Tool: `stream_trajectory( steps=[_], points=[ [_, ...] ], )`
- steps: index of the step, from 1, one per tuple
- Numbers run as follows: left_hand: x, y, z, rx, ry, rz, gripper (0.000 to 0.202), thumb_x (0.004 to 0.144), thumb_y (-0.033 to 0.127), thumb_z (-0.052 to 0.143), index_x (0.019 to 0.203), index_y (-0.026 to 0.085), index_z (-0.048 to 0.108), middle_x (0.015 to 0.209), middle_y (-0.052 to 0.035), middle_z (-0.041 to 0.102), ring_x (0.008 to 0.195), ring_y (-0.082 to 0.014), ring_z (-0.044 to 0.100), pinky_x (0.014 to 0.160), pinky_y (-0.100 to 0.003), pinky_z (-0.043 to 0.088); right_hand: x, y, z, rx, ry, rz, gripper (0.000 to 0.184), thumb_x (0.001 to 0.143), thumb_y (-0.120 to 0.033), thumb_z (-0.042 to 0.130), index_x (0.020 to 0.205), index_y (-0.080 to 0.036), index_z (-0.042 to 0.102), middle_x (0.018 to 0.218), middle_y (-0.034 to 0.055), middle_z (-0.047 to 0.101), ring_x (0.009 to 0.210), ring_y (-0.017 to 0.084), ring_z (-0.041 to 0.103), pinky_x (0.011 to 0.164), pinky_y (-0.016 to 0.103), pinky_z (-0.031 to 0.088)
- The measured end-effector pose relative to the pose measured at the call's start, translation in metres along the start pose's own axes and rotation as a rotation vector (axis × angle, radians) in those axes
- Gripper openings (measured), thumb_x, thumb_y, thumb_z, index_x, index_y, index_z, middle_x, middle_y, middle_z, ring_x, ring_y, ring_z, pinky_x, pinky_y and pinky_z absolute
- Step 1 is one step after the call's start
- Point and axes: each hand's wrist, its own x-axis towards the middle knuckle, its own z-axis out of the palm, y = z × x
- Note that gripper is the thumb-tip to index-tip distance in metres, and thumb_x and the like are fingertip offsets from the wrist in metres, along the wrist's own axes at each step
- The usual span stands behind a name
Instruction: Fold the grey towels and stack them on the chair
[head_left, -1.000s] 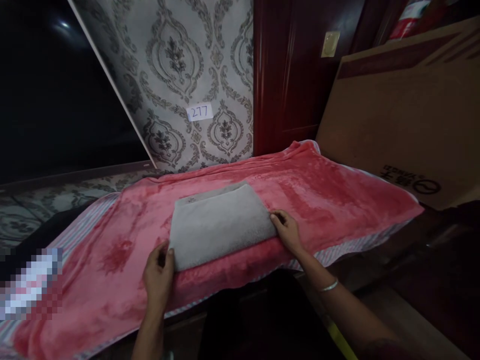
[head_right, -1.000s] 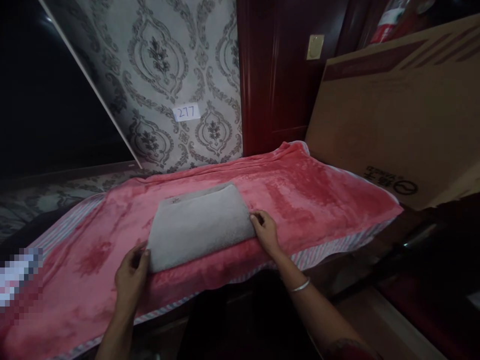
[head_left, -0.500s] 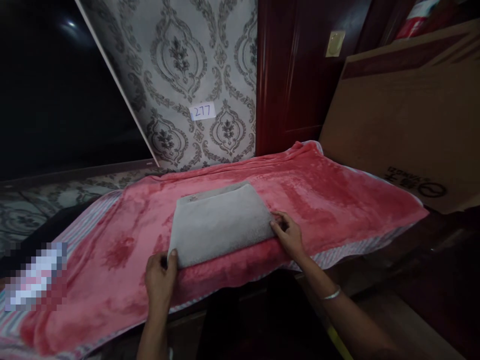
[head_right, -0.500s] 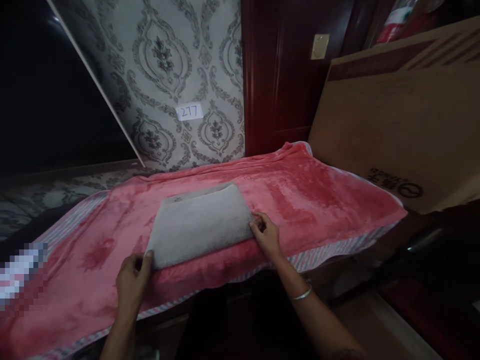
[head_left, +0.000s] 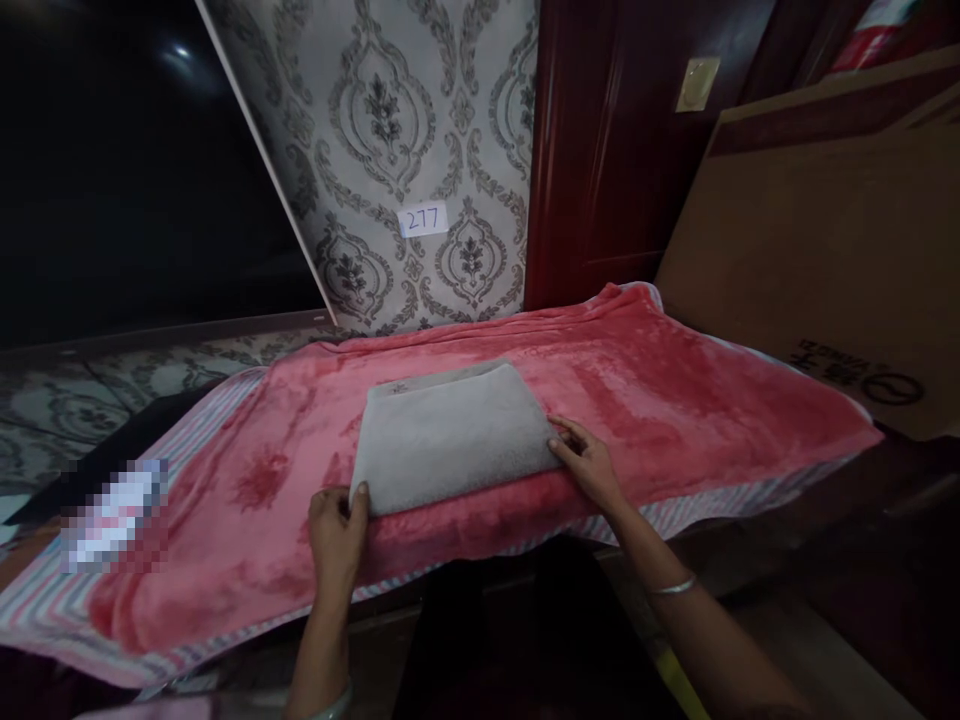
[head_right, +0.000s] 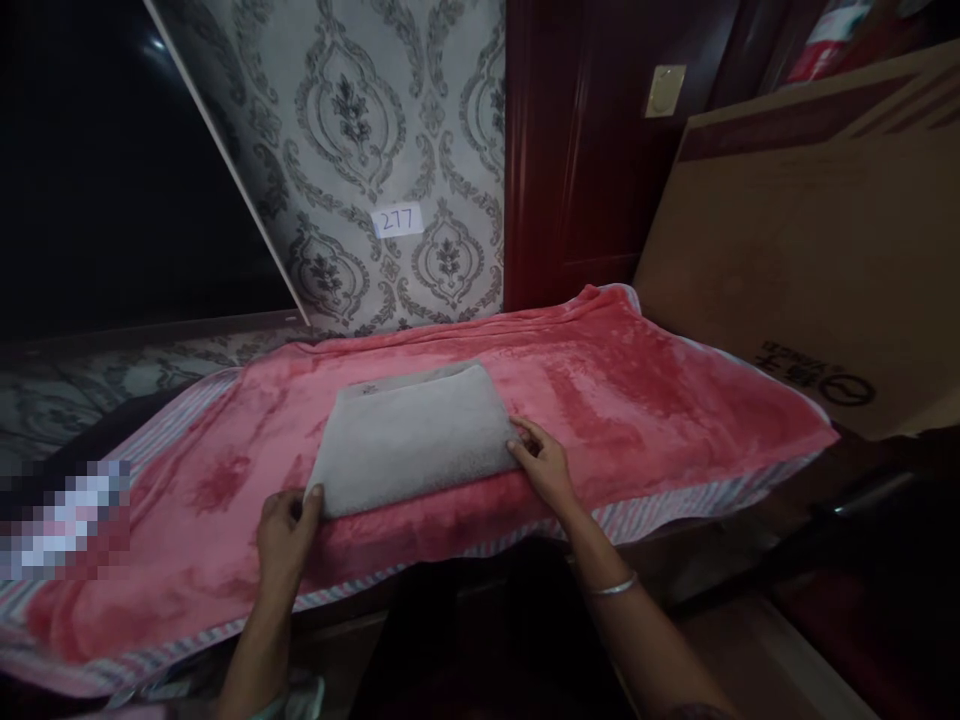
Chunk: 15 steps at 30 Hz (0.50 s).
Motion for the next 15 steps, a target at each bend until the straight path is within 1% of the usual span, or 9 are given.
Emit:
stream_trajectory(
  steps=[3,7,10,13,15],
  points=[
    [-0.003,-0.001,-0.001,-0.094,0.080,-0.075,0.033,0.074,0.055,0.054,0.078,0.022,0.057,0.084,-0.0077,0.060,0.085,-0.0255,0.055,0.079,-0.040,0.047,0.001,0.001,0.000,0.020,0.019,0.005,0.054,0.072,-0.051,0.067,0.118,-0.021,0.068,0.077,0.0002,0.058,0.072,0.018,0.052,0.067,0.030,0.044],
    [-0.006,-0.006,-0.001,-0.168,0.093,-0.080,0.031,0.074,0.053,0.056,0.069,0.022,0.057,0.087,-0.0085,0.060,0.095,-0.0262,0.057,0.089,-0.042,0.048,0.000,0.001,-0.001,0.010,0.001,-0.008,0.051,0.073,-0.053,0.067,0.114,-0.023,0.070,0.081,0.0009,0.060,0.075,0.019,0.052,0.071,0.031,0.044],
    [-0.009,-0.009,-0.003,-0.263,0.120,-0.104,0.033,0.074,0.053,0.058,0.074,0.020,0.062,0.099,-0.0099,0.061,0.102,-0.0259,0.058,0.095,-0.043,0.047,0.000,0.001,-0.002,0.023,-0.001,-0.006,0.049,0.073,-0.053,0.066,0.111,-0.023,0.071,0.083,0.0014,0.062,0.078,0.019,0.053,0.074,0.032,0.044],
    [-0.007,-0.012,-0.005,-0.348,0.079,-0.134,0.035,0.074,0.053,0.060,0.082,0.019,0.066,0.107,-0.0100,0.061,0.104,-0.0248,0.059,0.097,-0.041,0.048,0.001,0.002,-0.003,0.022,-0.002,-0.005,0.050,0.072,-0.054,0.066,0.111,-0.023,0.072,0.084,0.0018,0.063,0.080,0.020,0.054,0.075,0.032,0.045],
    [-0.004,-0.013,-0.006,-0.354,0.034,-0.159,0.036,0.073,0.054,0.062,0.082,0.019,0.067,0.106,-0.0101,0.062,0.103,-0.0250,0.059,0.096,-0.041,0.049,0.002,0.003,-0.003,0.029,-0.004,-0.009,0.051,0.072,-0.054,0.067,0.111,-0.022,0.072,0.084,0.0019,0.064,0.081,0.020,0.055,0.075,0.033,0.045]
  ],
)
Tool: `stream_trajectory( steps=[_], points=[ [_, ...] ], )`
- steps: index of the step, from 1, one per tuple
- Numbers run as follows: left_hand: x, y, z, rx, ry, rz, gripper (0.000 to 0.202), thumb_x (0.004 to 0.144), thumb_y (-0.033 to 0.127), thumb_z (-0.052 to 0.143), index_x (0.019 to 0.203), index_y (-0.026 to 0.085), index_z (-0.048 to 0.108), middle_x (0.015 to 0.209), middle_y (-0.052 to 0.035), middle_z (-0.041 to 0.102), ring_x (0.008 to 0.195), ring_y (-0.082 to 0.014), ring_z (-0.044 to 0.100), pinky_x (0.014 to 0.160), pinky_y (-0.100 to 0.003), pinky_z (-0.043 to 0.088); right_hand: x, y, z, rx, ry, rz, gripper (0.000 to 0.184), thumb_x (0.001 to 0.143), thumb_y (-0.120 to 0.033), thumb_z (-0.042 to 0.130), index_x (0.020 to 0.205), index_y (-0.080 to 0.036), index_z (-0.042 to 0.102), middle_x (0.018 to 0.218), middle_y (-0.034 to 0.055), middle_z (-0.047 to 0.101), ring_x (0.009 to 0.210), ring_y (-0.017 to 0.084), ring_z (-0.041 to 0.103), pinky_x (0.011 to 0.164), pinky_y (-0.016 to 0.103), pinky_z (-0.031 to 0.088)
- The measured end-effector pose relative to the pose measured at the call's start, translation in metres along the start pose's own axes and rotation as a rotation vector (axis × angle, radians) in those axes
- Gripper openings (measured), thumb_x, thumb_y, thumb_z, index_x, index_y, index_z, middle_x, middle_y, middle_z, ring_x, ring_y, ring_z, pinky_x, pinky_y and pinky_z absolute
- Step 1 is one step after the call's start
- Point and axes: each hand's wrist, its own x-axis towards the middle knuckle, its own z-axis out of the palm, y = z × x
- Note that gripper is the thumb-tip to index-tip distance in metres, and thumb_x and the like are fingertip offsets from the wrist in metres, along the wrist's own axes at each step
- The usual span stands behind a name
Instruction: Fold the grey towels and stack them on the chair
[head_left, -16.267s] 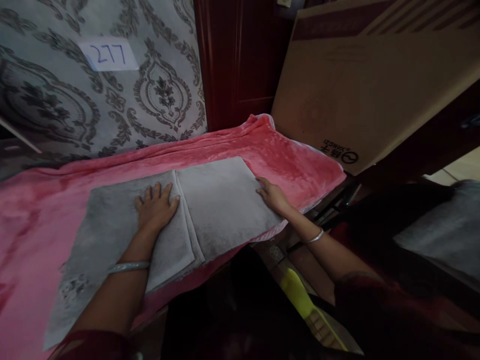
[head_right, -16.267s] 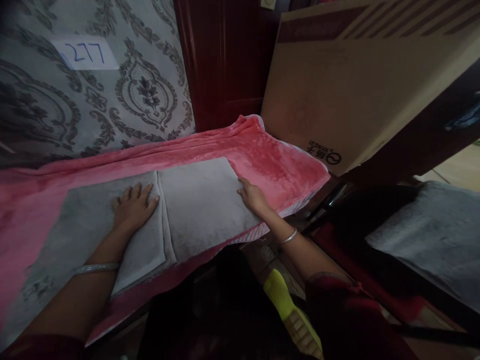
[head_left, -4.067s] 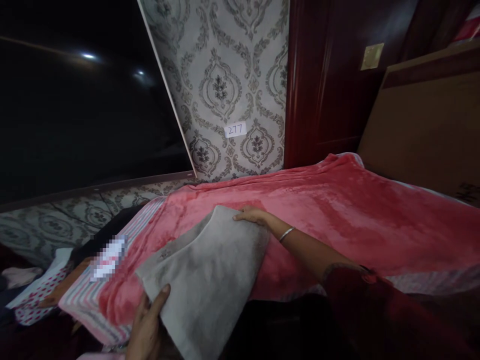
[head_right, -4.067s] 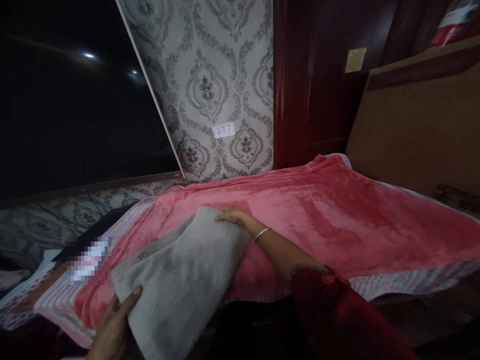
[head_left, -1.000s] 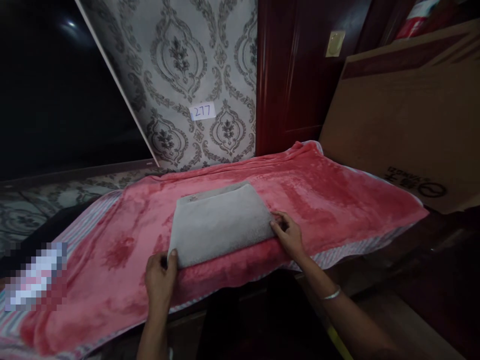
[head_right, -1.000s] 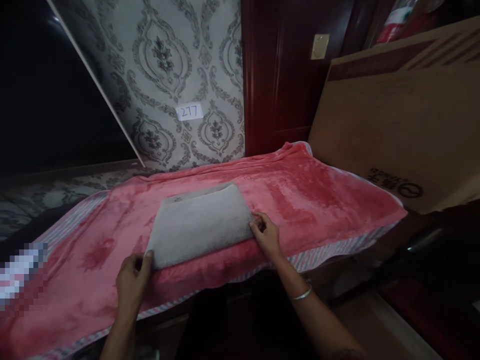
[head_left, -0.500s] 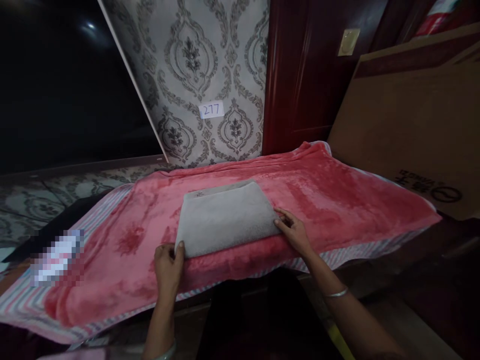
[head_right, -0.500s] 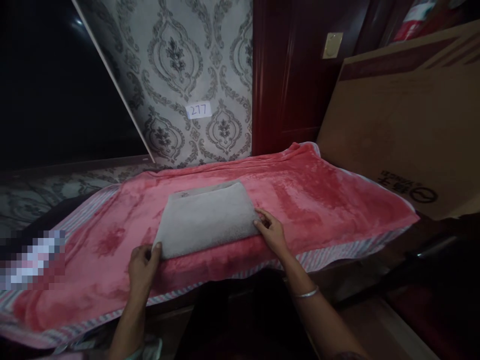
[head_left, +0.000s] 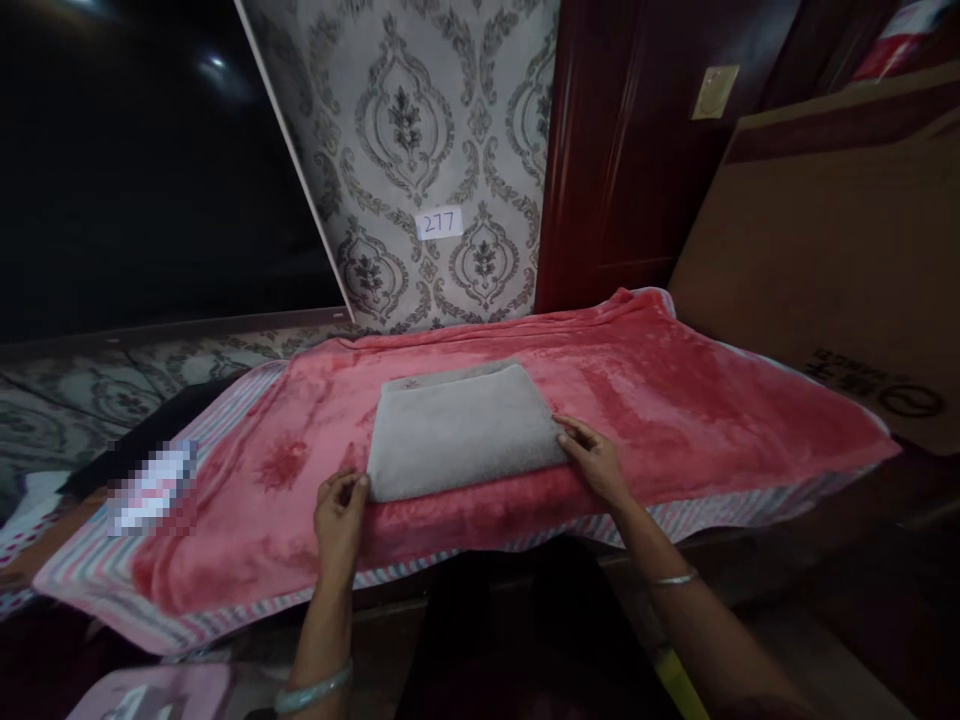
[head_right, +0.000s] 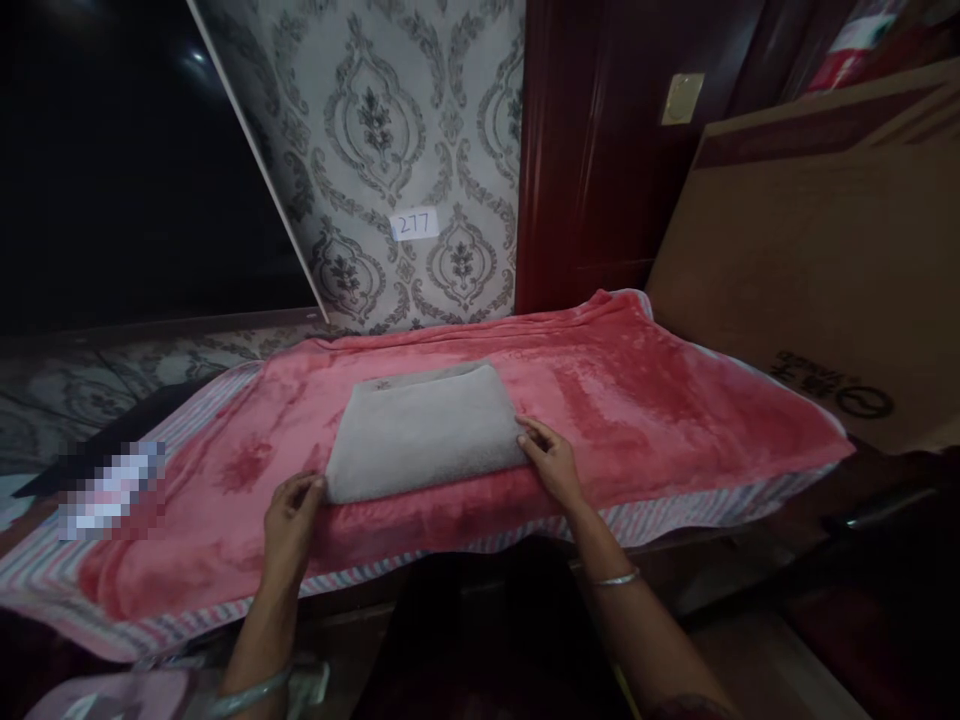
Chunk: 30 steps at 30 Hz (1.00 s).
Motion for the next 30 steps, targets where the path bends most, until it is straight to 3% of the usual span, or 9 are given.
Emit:
stream_trajectory(
  steps=[5,12,19,24,30],
  points=[
    [0.001,0.001,0.007,0.092,-0.004,0.011,0.030,0.073,0.049,0.062,0.075,0.020,0.066,0.104,-0.0117,0.061,0.099,-0.0265,0.060,0.090,-0.041,0.052,0.001,0.004,-0.003,-0.007,-0.033,0.019,0.055,0.072,-0.055,0.068,0.117,-0.022,0.071,0.083,0.0020,0.065,0.079,0.020,0.056,0.073,0.033,0.046],
    [-0.016,0.005,0.019,0.194,0.104,0.276,0.021,0.086,0.038,0.052,0.089,0.021,0.063,0.110,-0.0129,0.060,0.111,-0.0265,0.055,0.100,-0.043,0.044,-0.002,0.010,-0.004,-0.037,-0.029,0.013,0.055,0.071,-0.055,0.070,0.117,-0.024,0.072,0.108,0.0067,0.070,0.098,0.024,0.060,0.085,0.036,0.048],
    [-0.010,0.004,0.019,0.215,-0.003,0.214,0.025,0.089,0.039,0.049,0.078,0.022,0.064,0.099,-0.0122,0.066,0.097,-0.0283,0.059,0.090,-0.044,0.047,-0.002,0.011,-0.008,-0.065,-0.051,0.033,0.056,0.073,-0.056,0.070,0.120,-0.025,0.071,0.079,0.0013,0.061,0.075,0.019,0.055,0.068,0.030,0.047],
    [-0.016,0.009,0.024,0.370,0.031,0.424,0.026,0.087,0.020,0.047,0.099,0.020,0.070,0.110,-0.0138,0.063,0.106,-0.0289,0.056,0.094,-0.044,0.044,-0.001,0.009,-0.006,-0.085,-0.042,0.043,0.055,0.072,-0.055,0.070,0.118,-0.025,0.072,0.073,0.0002,0.057,0.071,0.018,0.052,0.066,0.029,0.045],
    [-0.020,0.003,0.031,0.396,0.060,0.486,0.025,0.090,0.019,0.043,0.095,0.018,0.067,0.098,-0.0120,0.064,0.094,-0.0270,0.058,0.085,-0.042,0.048,-0.002,0.008,-0.007,-0.125,-0.058,0.020,0.058,0.074,-0.057,0.068,0.120,-0.023,0.071,0.079,0.0011,0.062,0.076,0.019,0.055,0.070,0.029,0.046]
  ],
)
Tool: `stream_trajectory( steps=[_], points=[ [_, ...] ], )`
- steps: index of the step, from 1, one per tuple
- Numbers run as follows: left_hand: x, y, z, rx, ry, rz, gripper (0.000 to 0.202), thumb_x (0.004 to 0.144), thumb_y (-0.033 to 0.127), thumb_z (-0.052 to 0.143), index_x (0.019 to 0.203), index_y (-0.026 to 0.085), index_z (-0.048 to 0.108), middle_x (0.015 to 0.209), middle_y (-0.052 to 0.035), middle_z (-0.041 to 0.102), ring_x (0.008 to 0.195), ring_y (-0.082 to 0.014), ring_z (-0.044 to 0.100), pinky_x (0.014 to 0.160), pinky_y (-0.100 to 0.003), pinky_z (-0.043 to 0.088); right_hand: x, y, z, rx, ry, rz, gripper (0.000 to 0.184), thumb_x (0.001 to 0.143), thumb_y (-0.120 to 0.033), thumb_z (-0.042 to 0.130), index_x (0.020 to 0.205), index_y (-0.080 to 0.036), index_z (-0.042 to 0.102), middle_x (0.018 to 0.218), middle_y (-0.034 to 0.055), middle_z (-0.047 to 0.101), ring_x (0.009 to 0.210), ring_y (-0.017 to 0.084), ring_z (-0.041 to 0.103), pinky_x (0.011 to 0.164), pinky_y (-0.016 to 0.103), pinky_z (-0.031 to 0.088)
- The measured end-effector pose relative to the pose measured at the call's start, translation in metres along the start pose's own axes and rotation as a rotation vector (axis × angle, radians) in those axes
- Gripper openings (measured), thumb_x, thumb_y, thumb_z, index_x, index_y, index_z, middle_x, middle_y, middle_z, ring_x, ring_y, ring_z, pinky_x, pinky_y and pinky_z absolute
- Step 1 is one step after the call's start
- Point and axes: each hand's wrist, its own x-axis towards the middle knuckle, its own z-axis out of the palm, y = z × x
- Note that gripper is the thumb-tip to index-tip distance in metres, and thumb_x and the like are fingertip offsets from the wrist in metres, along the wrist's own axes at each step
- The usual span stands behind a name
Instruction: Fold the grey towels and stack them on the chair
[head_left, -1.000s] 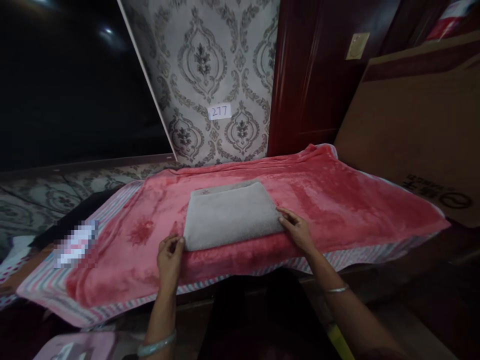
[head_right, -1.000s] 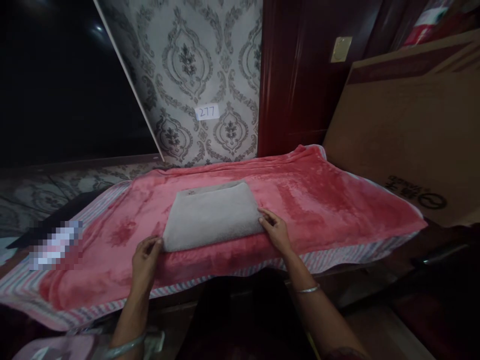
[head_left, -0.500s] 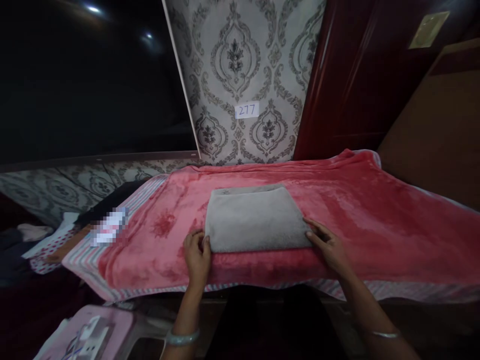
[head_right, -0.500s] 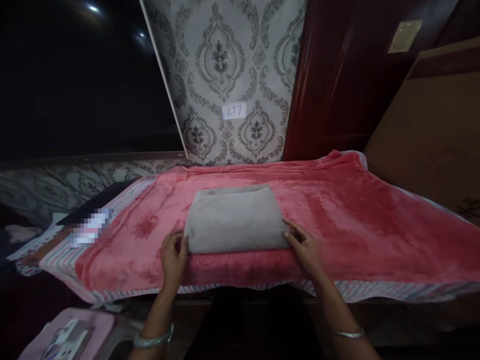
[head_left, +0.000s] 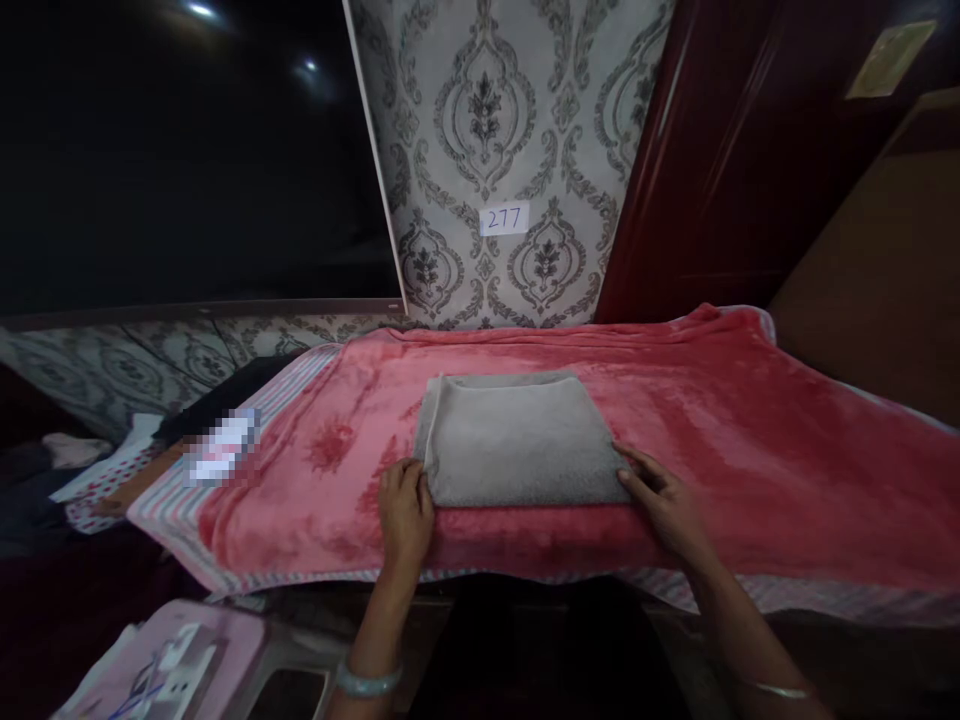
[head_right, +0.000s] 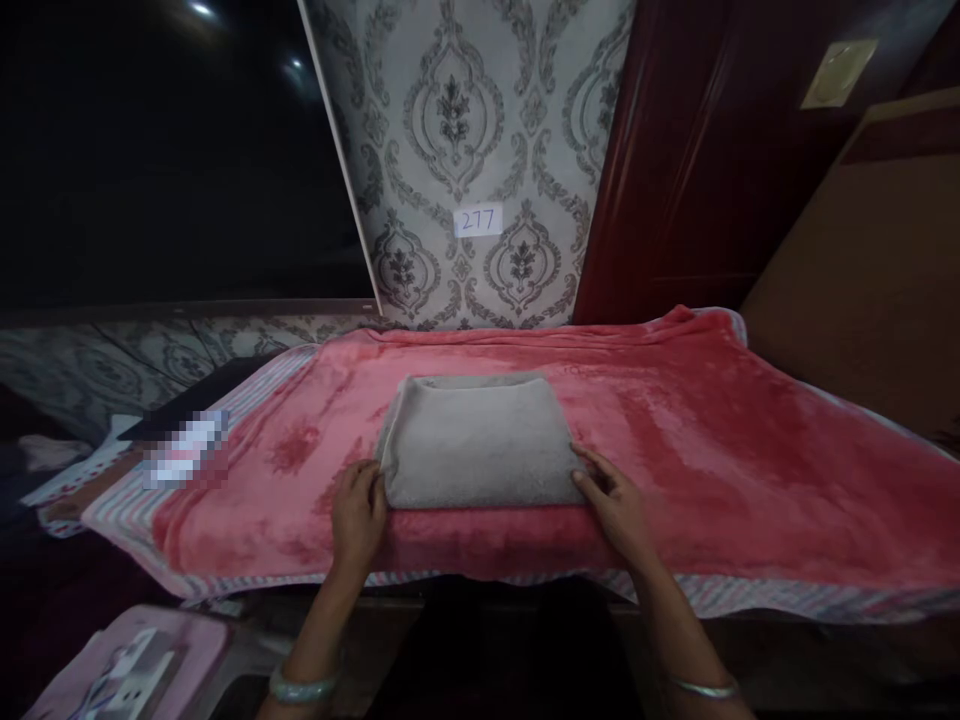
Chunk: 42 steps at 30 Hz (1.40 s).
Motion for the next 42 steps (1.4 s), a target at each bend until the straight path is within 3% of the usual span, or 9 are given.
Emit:
stream_trajectory(
  steps=[4,10,14,17,20,29,36,42],
  points=[
    [0.003,-0.004,-0.003,-0.018,-0.023,-0.052,0.023,0.089,0.023,0.044,0.093,0.017,0.066,0.095,-0.0119,0.065,0.092,-0.0268,0.058,0.084,-0.042,0.047,0.000,0.001,-0.001,0.007,0.001,0.008,0.058,0.073,-0.057,0.070,0.119,-0.023,0.072,0.082,0.0014,0.063,0.078,0.019,0.056,0.073,0.030,0.047],
    [0.012,-0.012,-0.010,-0.154,-0.064,-0.282,0.024,0.085,0.037,0.050,0.083,0.019,0.065,0.079,-0.0075,0.065,0.076,-0.0232,0.060,0.070,-0.036,0.049,0.000,0.002,-0.001,0.025,-0.004,0.015,0.057,0.073,-0.056,0.070,0.120,-0.024,0.072,0.081,0.0011,0.062,0.079,0.019,0.056,0.073,0.030,0.046],
    [0.014,-0.013,-0.008,-0.145,-0.055,-0.328,0.028,0.083,0.038,0.049,0.091,0.017,0.066,0.087,-0.0104,0.068,0.082,-0.0247,0.062,0.076,-0.038,0.050,-0.001,0.002,0.000,0.055,-0.001,0.027,0.059,0.072,-0.056,0.070,0.120,-0.023,0.071,0.077,0.0000,0.059,0.073,0.017,0.054,0.070,0.029,0.045],
    [0.019,-0.015,-0.006,-0.108,-0.127,-0.323,0.035,0.083,0.041,0.048,0.096,0.015,0.067,0.095,-0.0150,0.069,0.090,-0.0290,0.063,0.082,-0.043,0.050,-0.001,0.002,0.000,0.075,-0.001,0.023,0.059,0.072,-0.057,0.071,0.120,-0.023,0.071,0.076,-0.0001,0.059,0.072,0.017,0.053,0.068,0.028,0.045],
    [0.025,-0.016,-0.004,-0.074,-0.231,-0.297,0.035,0.085,0.044,0.046,0.087,0.016,0.068,0.086,-0.0149,0.069,0.087,-0.0305,0.063,0.082,-0.046,0.050,0.000,0.002,-0.001,0.071,-0.006,0.018,0.059,0.072,-0.057,0.071,0.120,-0.023,0.071,0.077,0.0004,0.059,0.073,0.017,0.053,0.068,0.028,0.045],
    [0.024,-0.001,-0.003,0.073,-0.087,-0.184,0.031,0.084,0.033,0.046,0.097,0.015,0.068,0.095,-0.0173,0.067,0.096,-0.0335,0.060,0.087,-0.049,0.048,0.000,0.003,0.001,0.057,0.001,0.029,0.061,0.070,-0.059,0.071,0.119,-0.022,0.072,0.080,0.0008,0.061,0.076,0.018,0.055,0.071,0.029,0.046],
    [0.030,-0.009,-0.011,-0.349,-0.163,-0.493,0.033,0.077,0.042,0.049,0.091,0.018,0.066,0.085,-0.0096,0.071,0.079,-0.0249,0.065,0.073,-0.036,0.051,0.001,0.007,0.001,0.085,0.008,0.002,0.061,0.072,-0.058,0.071,0.121,-0.021,0.071,0.075,0.0004,0.061,0.073,0.017,0.056,0.068,0.028,0.046],
    [0.037,-0.015,-0.022,-0.286,-0.348,-0.485,0.032,0.070,0.052,0.055,0.066,0.021,0.060,0.062,-0.0022,0.057,0.062,-0.0206,0.054,0.060,-0.031,0.041,-0.004,-0.003,0.006,0.056,0.073,-0.004,0.063,0.073,-0.055,0.070,0.124,-0.019,0.068,0.076,0.0012,0.063,0.073,0.018,0.055,0.067,0.029,0.045]
  ],
)
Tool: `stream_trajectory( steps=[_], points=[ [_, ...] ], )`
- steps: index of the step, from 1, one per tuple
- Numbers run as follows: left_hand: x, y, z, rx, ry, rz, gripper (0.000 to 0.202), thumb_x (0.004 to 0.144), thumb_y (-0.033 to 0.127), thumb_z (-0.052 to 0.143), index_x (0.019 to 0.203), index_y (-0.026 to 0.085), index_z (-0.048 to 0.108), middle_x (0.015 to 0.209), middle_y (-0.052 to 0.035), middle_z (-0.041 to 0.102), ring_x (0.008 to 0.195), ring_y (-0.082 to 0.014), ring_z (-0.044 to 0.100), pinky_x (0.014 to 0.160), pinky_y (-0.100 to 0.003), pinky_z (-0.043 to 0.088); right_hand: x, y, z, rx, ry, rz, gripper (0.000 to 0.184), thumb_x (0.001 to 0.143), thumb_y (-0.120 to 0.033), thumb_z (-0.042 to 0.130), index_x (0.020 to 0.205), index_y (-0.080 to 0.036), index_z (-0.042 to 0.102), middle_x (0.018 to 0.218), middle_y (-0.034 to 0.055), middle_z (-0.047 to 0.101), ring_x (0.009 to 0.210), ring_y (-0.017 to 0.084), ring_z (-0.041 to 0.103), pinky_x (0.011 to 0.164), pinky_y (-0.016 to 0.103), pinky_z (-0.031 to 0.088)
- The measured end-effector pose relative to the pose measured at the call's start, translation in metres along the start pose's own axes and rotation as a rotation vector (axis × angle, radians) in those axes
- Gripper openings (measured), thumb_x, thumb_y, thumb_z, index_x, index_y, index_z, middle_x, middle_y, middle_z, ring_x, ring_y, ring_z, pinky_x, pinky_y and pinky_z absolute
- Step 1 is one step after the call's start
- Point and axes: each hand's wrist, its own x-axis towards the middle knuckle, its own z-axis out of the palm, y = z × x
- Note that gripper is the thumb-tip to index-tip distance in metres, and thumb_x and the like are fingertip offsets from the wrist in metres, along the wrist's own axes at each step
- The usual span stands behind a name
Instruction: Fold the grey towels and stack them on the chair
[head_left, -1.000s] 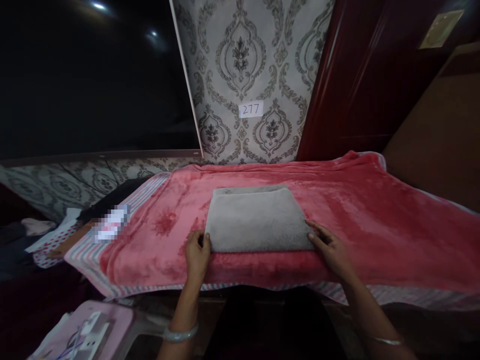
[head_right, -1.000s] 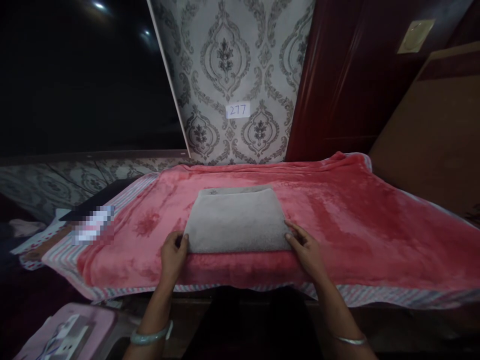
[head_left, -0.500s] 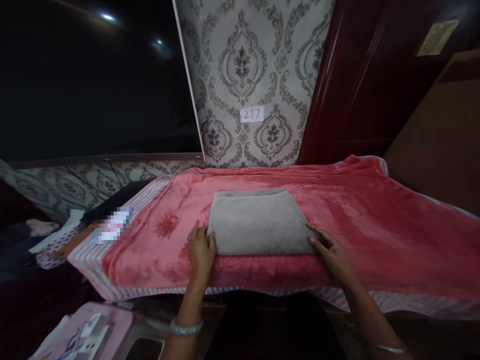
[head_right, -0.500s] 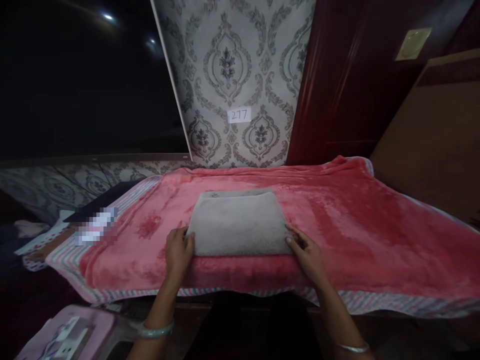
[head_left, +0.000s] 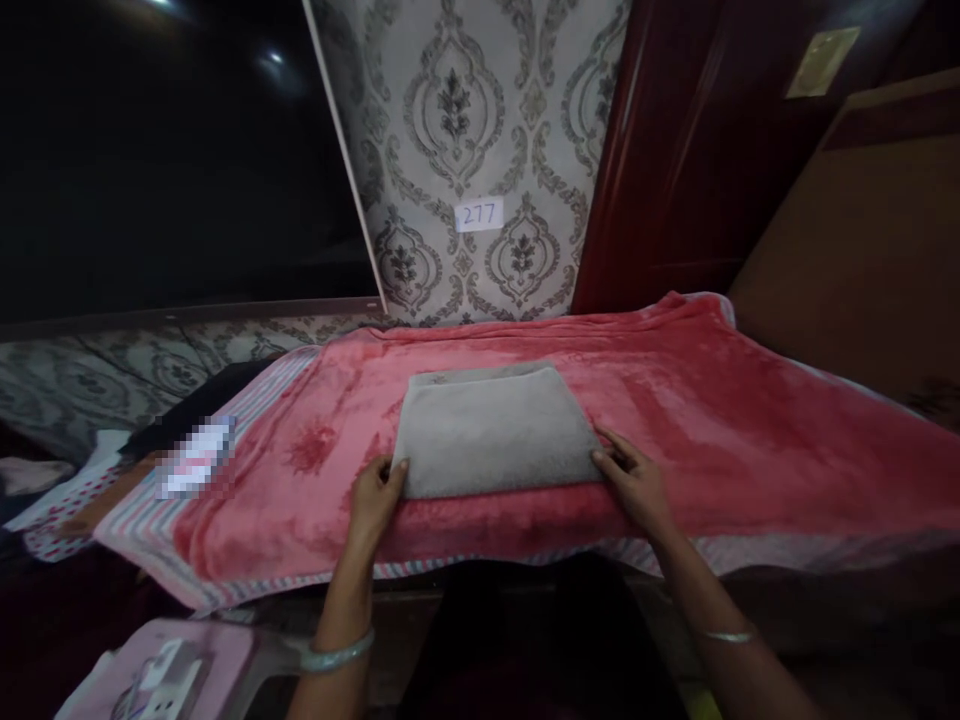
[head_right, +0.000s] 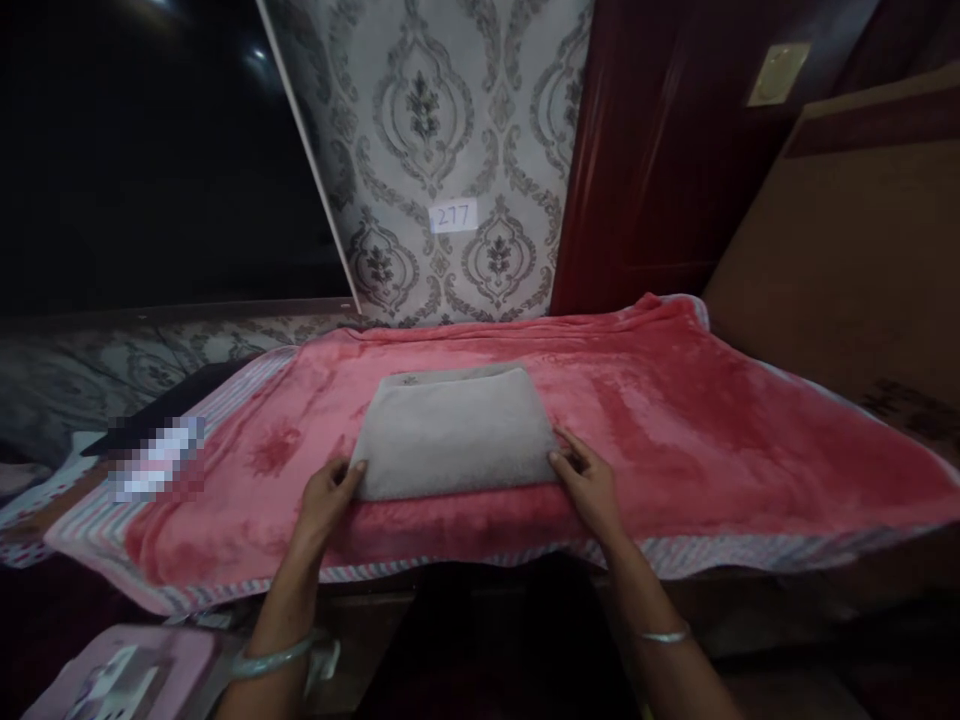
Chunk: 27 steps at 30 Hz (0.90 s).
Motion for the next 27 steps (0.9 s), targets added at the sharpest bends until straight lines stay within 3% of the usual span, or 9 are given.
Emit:
stream_trajectory(
  steps=[5,10,13,17,23,27],
  points=[
    [0.002,0.004,-0.004,0.003,-0.044,0.019,0.046,0.070,0.065,0.054,0.055,0.022,0.053,0.056,0.0010,0.046,0.059,-0.0172,0.046,0.057,-0.029,0.037,0.006,-0.011,0.000,0.045,-0.035,0.003,0.061,0.074,-0.053,0.067,0.124,-0.019,0.068,0.069,-0.0013,0.057,0.066,0.016,0.049,0.062,0.028,0.041],
    [-0.002,0.003,-0.011,-0.148,0.056,0.031,0.055,0.063,0.074,0.062,0.063,0.020,0.062,0.079,-0.0051,0.062,0.080,-0.0232,0.059,0.074,-0.033,0.047,0.001,-0.012,-0.004,0.142,-0.041,-0.002,0.052,0.075,-0.050,0.067,0.119,-0.022,0.070,0.079,0.0010,0.063,0.072,0.017,0.054,0.066,0.030,0.044],
    [-0.006,-0.001,-0.016,-0.167,0.019,0.010,0.057,0.058,0.077,0.066,0.063,0.020,0.063,0.088,-0.0074,0.065,0.088,-0.0249,0.060,0.083,-0.035,0.048,-0.006,-0.007,-0.006,0.155,-0.033,0.012,0.044,0.076,-0.049,0.067,0.112,-0.023,0.073,0.090,0.0039,0.069,0.082,0.020,0.059,0.071,0.031,0.047],
    [-0.006,0.000,-0.019,-0.074,-0.040,-0.002,0.058,0.058,0.078,0.064,0.068,0.021,0.067,0.087,-0.0079,0.066,0.088,-0.0260,0.059,0.085,-0.037,0.048,-0.007,-0.004,-0.006,0.089,-0.050,0.010,0.046,0.077,-0.048,0.066,0.115,-0.022,0.072,0.084,0.0035,0.069,0.080,0.020,0.060,0.070,0.032,0.048],
    [-0.005,0.000,-0.009,-0.032,0.027,0.017,0.055,0.061,0.076,0.058,0.069,0.022,0.067,0.082,-0.0074,0.066,0.085,-0.0269,0.060,0.085,-0.041,0.048,-0.010,-0.007,-0.002,0.057,-0.025,-0.093,0.043,0.075,-0.045,0.069,0.111,-0.023,0.073,0.116,0.0077,0.071,0.108,0.025,0.062,0.096,0.041,0.047],
    [-0.009,-0.005,-0.007,-0.085,0.063,0.015,0.052,0.063,0.072,0.061,0.073,0.022,0.069,0.091,-0.0076,0.067,0.092,-0.0263,0.060,0.087,-0.039,0.049,-0.019,-0.003,-0.003,0.005,-0.001,-0.100,0.037,0.077,-0.045,0.068,0.107,-0.024,0.075,0.111,0.0083,0.072,0.104,0.026,0.064,0.095,0.042,0.049]
  ],
)
